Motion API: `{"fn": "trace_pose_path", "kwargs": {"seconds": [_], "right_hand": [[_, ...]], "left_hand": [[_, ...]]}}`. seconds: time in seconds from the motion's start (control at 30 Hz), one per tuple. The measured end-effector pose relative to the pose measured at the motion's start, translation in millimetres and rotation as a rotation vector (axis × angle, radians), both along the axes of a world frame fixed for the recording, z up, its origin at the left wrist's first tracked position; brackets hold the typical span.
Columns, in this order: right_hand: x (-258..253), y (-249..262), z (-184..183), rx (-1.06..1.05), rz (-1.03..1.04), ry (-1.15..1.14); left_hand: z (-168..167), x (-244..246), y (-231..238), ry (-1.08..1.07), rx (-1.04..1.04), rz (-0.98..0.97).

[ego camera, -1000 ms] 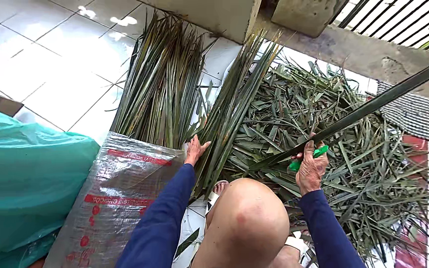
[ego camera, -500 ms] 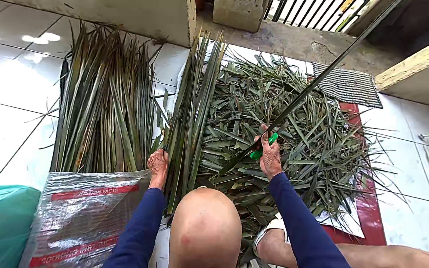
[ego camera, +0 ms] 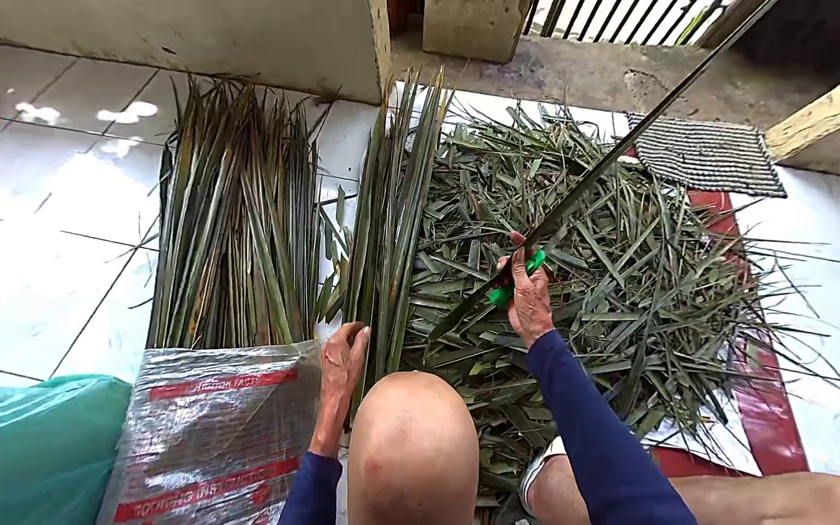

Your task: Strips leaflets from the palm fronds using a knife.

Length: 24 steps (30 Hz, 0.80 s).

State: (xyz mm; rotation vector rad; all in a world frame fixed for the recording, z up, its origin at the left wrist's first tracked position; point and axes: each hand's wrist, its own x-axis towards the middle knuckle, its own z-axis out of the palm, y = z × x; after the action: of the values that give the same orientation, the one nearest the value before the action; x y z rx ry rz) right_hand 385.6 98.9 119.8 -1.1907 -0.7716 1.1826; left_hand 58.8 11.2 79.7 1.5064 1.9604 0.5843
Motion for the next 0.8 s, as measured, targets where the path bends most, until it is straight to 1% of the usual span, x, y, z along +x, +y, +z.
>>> {"fn": "trace_pose_path", "kwargs": {"seconds": [0.07, 0.1, 0.13, 0.17, 0.23, 0.27, 0.33, 0.37, 0.43, 0.53, 0.6, 0.7, 0.8], "right_hand": [[-14, 2, 10, 0.049, 0.033, -0.009], [-21, 5, 16, 0.079, 0.052, -0.002], [-29, 7, 22, 0.107, 0.071, 0.016], [-36, 9, 31, 0.133, 0.092, 0.028], [-44, 13, 51, 0.176, 0.127, 0.035], [-43, 16, 63, 0.201, 0.144, 0.037], [-31, 25, 87, 0.241, 0.151, 0.055], [-20, 30, 99, 0.243, 0.121, 0.052], [9, 43, 125, 0.225, 0.003, -0.006], [62, 63, 154, 0.243, -0.153, -0.174], [93, 77, 173, 0.290, -0.249, -0.224], [131, 78, 197, 0.257, -0.321, -0.317], [149, 68, 202, 0.185, -0.359, -0.467]], "left_hand": [[43, 36, 48, -0.375, 0.094, -0.132], [65, 56, 69, -0.561, 0.076, -0.205], [87, 75, 86, -0.698, 0.004, -0.261], [105, 91, 99, -0.761, -0.091, -0.304], [131, 116, 115, -0.781, -0.213, -0.387], [138, 126, 117, -0.794, -0.206, -0.417], [142, 133, 114, -0.774, -0.093, -0.411], [140, 130, 110, -0.701, -0.012, -0.412], [132, 114, 98, -0.577, 0.093, -0.417], [113, 84, 71, -0.494, 0.135, -0.412], [102, 61, 56, -0.439, 0.147, -0.416], [101, 23, 30, -0.344, 0.109, -0.414], [114, -10, 13, -0.295, -0.006, -0.428]]}}
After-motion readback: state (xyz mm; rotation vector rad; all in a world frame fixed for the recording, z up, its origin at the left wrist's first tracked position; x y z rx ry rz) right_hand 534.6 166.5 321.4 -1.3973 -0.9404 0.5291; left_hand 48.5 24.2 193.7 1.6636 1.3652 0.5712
